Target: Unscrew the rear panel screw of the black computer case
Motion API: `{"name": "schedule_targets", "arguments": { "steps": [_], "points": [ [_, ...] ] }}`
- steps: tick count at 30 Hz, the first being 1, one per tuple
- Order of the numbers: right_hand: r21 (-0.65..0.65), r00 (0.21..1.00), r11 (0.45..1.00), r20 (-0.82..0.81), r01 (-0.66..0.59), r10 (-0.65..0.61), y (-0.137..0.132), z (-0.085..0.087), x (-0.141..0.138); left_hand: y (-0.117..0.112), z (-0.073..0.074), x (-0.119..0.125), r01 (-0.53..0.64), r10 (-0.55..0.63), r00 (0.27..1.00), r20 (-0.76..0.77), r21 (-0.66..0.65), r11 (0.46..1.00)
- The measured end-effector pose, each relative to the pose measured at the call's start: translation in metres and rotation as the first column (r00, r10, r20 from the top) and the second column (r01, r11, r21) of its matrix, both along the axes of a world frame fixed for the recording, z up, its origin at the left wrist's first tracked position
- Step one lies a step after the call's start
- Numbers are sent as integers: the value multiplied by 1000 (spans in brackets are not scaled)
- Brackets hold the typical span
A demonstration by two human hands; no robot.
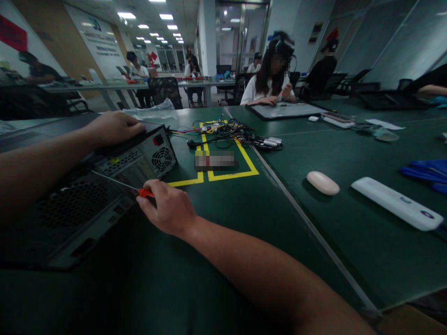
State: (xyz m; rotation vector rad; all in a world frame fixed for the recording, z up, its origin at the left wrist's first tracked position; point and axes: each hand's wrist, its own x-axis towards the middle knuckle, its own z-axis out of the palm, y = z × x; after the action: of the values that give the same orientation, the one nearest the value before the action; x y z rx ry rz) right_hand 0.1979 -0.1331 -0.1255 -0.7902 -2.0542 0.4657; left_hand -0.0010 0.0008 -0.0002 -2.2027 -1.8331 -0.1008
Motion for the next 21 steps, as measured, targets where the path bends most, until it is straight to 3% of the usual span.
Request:
{"name": "schedule_targets", "arguments": {
  "steps": [21],
  "points": [
    [-6,1000,1000,4,23,-23,0,3,1,2,0,-3,-20,20,1000,7,-18,1000]
  ]
}}
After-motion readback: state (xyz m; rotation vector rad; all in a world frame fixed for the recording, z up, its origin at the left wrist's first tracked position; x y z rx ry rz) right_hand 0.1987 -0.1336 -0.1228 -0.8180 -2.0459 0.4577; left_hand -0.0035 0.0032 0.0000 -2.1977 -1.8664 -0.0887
